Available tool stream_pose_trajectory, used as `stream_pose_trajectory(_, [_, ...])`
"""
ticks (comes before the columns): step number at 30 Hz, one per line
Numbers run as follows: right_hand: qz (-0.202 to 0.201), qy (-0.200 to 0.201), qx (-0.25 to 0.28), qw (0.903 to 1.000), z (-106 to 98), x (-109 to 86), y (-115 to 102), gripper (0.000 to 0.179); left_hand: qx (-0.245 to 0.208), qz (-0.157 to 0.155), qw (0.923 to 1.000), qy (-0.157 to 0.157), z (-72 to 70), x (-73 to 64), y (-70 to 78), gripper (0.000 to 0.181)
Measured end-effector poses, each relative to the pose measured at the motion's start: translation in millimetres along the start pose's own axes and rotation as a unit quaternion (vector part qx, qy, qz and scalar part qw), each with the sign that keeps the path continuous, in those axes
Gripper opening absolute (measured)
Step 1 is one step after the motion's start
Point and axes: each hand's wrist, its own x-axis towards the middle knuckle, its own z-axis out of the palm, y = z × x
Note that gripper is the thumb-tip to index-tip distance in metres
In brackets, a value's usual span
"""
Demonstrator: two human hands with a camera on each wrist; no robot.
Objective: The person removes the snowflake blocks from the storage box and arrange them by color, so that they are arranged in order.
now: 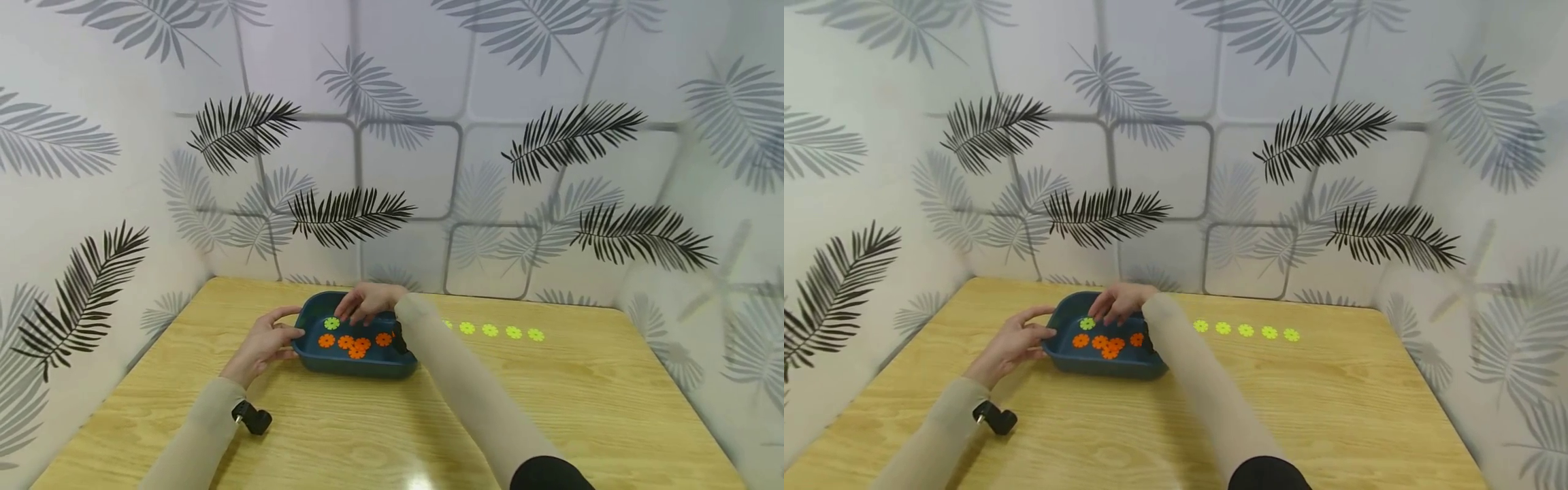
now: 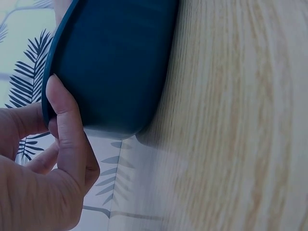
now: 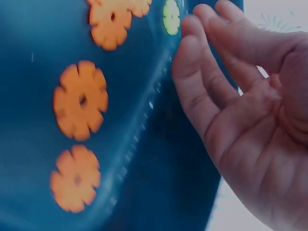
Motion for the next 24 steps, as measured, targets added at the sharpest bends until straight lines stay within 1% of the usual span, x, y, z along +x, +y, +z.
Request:
stream_pose_trajectory(5, [-0.005,0.001,-0.001,1.0000,9.0,6.3,3.3,0.045,0.003,0.007,1.0000,0.000,2.7,-1.9,3.6,0.060])
stream_pose_trajectory(9, [0.004,0.003,-0.018,0.9998,13.4,9.8,6.4,0.048,0.006,0.010,0.9999,0.000,4.9,-5.2,5.2,0.058])
stream_pose_trajectory(13, [0.011,-0.011,-0.032,0.9994,15.8,11.9,8.6,0.054,0.005,0.010,0.9999,-0.001,5.0,-5.8,4.6,0.058])
stream_pose_trajectory(16, [-0.001,-0.017,-0.047,0.9987,16.7,12.4,10.0,0.054,0.003,0.010,0.9999,-0.001,4.4,-4.9,4.1,0.058])
stream_pose_trajectory(18, [-0.006,-0.005,-0.057,0.9984,17.1,12.2,11.7,0.050,0.001,0.010,0.9999,0.001,3.8,-4.3,4.0,0.059])
stream_pose_trajectory(24, [-0.006,0.051,-0.059,0.9970,21.6,13.3,19.4,0.043,-0.002,0.005,1.0000,0.000,1.7,-3.3,1.6,0.059])
